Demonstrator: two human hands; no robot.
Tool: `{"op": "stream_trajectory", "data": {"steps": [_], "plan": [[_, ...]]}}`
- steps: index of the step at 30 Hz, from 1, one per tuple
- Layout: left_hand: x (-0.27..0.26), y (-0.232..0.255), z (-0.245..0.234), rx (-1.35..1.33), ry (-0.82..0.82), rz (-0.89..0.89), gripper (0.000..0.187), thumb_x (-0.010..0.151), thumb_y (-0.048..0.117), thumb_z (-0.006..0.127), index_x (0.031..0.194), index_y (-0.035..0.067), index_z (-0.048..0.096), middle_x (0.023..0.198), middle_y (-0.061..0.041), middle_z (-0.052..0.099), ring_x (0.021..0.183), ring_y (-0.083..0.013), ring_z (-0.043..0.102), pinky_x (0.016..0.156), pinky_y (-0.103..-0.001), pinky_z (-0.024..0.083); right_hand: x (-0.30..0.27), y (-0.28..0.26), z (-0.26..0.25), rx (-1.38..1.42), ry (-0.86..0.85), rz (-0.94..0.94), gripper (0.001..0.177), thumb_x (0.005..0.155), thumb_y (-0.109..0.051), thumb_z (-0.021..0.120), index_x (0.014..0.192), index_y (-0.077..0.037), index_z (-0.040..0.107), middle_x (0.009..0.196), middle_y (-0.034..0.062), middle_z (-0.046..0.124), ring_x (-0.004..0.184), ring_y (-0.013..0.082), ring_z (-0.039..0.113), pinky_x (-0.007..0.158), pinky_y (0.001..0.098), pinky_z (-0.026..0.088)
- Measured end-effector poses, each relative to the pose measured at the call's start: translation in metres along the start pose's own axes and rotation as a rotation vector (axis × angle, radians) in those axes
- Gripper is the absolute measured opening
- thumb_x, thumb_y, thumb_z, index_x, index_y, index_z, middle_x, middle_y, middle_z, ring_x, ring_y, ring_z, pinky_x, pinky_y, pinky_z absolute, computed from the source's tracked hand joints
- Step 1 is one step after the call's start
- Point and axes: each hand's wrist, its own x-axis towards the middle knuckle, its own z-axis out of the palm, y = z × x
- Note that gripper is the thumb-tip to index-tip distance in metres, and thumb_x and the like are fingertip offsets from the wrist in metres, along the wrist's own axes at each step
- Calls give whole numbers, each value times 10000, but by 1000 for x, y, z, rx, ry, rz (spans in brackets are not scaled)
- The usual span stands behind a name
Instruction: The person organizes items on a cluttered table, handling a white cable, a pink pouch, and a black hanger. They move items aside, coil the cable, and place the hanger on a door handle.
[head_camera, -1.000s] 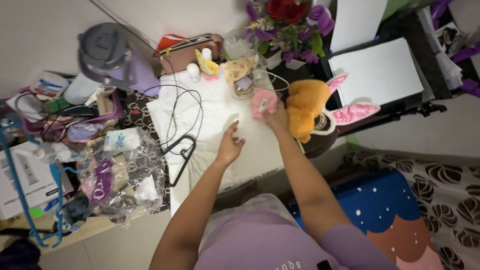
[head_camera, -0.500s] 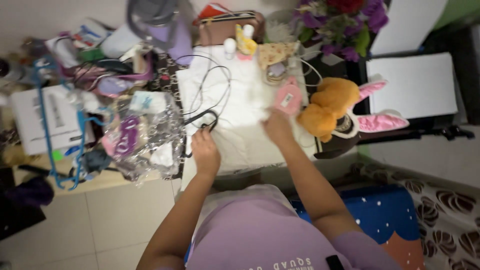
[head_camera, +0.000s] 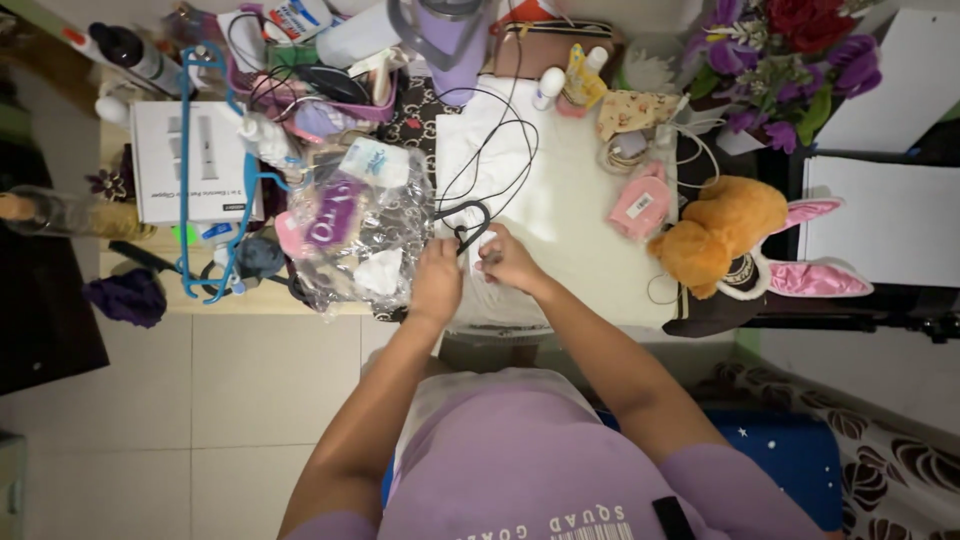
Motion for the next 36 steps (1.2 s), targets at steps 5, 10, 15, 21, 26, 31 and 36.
{"op": "stream_trajectory", "data": {"steps": [5,10,15,21,26,31,36], "plan": [[-8,-7,17,176,-93,-42,339,905,35,536,1236,-12,600,1191,-209,586,1089,-404,608,964,-474,496,-5,-11,-3,-79,-19,268,524,916,-85,659,1401,-84,462,873,56,719,540,155,608,473,285,489],[15,-6,-10,-184,23,-149,264,982,7,521,1231,-9,609,1200,-256,609,988,-434,638,825,-492,521,-8,-16,-1,-211,215,-82,215,955,-85,608,1142,-5,679,821,96,677,676,185,661,601,345,549],[45,-7,-42,-577,12,-326,304,944,-31,563,1232,23,643,999,-219,730,874,-398,715,797,-437,562,-29,-18,52,-706,160,-581,285,846,-161,769,1094,-36,703,1186,189,636,1032,345,641,848,439,552],[42,-6,-49,-578,49,-51,283,918,-12,648,1199,-13,684,1136,-225,720,1019,-359,723,883,-381,562,-9,2,81,-872,319,-477,1112,462,-305,942,1375,142,492,1287,192,575,1028,421,557,902,495,488],[35,2,-50,-629,29,-40,250,957,29,654,1202,-20,670,1125,-211,720,973,-340,732,848,-369,565,18,26,17,-175,-115,-142,690,830,-287,893,1350,107,668,1278,243,695,1211,372,625,992,429,576],[50,15,-40,-640,-78,-173,293,969,80,638,1249,-1,672,995,-205,720,818,-325,700,787,-388,557,-32,3,-99,-140,67,169,972,793,-328,815,1555,-23,295,1562,146,394,1310,292,552,917,391,568],[58,49,-24,168,-183,-66,197,1005,163,645,1080,12,746,1046,-220,712,1037,-379,666,906,-443,542,-85,-31,-161,47,414,16,761,750,-188,848,1389,39,501,1288,178,609,1149,291,626,823,389,579]]}}
